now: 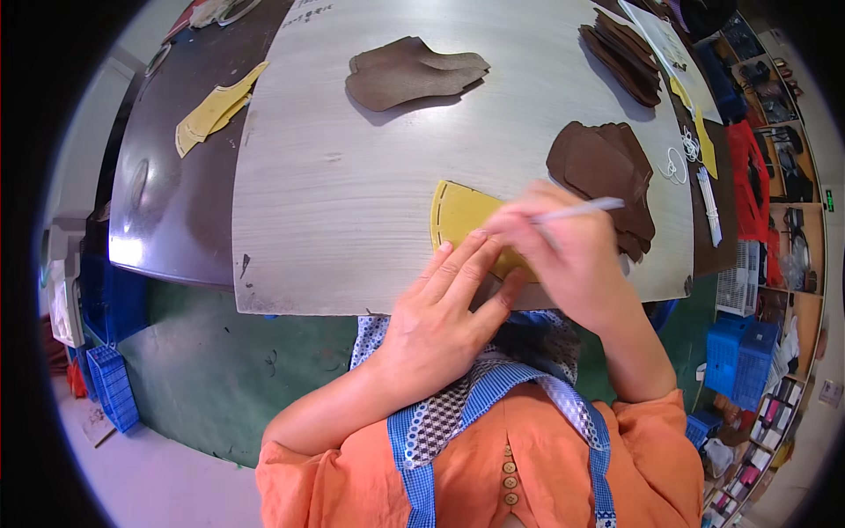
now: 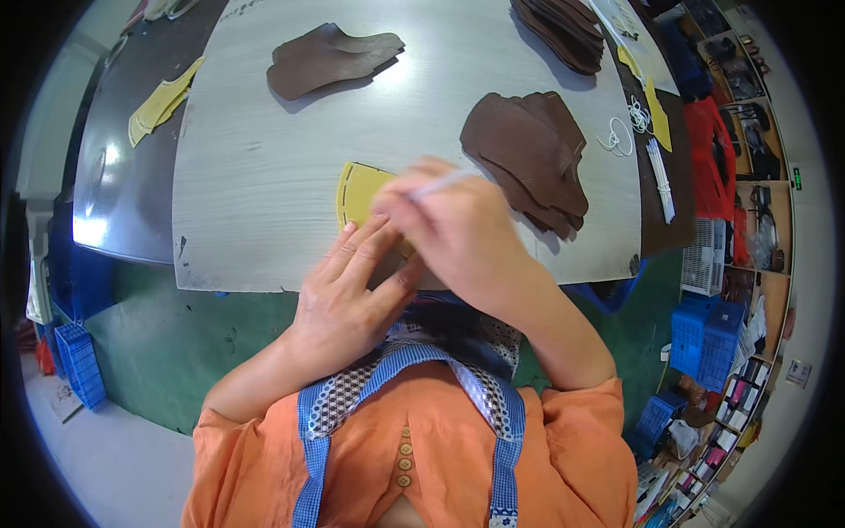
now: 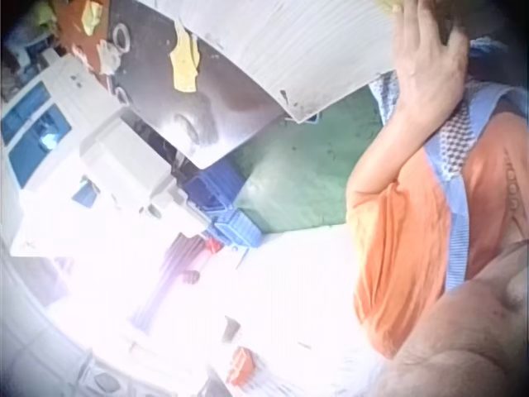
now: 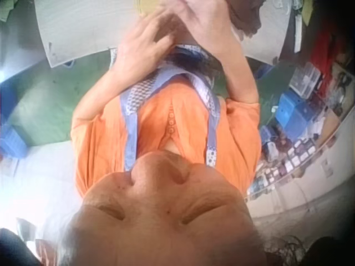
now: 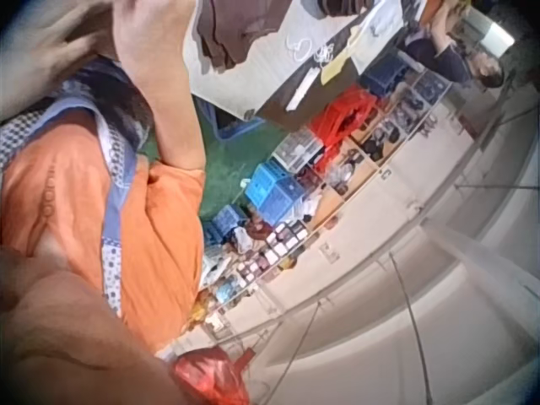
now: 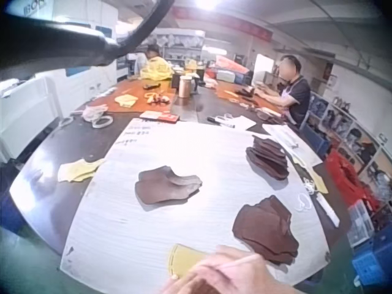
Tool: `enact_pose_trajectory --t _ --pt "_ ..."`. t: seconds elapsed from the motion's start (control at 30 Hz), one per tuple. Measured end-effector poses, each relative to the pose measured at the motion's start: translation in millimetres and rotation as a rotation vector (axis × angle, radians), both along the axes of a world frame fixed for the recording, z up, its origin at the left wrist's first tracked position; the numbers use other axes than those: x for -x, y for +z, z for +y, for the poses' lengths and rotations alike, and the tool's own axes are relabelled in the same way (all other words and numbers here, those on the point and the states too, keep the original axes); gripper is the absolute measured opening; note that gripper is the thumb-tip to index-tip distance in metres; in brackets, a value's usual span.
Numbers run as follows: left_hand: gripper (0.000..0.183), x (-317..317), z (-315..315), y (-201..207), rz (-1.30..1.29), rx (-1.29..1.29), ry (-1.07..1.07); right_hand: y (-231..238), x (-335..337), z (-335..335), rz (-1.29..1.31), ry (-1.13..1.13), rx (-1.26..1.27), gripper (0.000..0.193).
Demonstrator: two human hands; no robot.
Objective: Tracing shoe upper patterns onto leather pieces using a marking pen.
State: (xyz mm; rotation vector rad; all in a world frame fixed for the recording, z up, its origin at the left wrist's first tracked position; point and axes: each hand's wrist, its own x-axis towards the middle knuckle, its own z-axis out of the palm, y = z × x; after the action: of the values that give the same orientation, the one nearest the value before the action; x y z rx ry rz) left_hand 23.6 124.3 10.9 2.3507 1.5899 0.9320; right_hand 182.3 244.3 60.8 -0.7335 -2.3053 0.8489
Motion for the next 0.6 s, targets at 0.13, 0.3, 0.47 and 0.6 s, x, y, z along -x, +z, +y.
enact_pose_trajectory --t 0.13,0.3,0.47,0.6 --pt "0.033 2 -1 -3 -0.045 -0.002 -0.047 -24 37 20 -0.068 0.188 -0.065 0.018" --pt "0.034 3 4 5 -0.032 0.014 -0.016 7 19 20 -0.342 -0.139 -0.057 0.015" --pt "0.041 1 4 7 -0.002 0.025 -0.035 8 -38 -21 -0.485 -0.267 -0.055 0.015" --pt "0.045 0 8 9 0.060 -0.024 -0.053 -2 -56 -30 -0.352 -0.247 0.072 0.026"
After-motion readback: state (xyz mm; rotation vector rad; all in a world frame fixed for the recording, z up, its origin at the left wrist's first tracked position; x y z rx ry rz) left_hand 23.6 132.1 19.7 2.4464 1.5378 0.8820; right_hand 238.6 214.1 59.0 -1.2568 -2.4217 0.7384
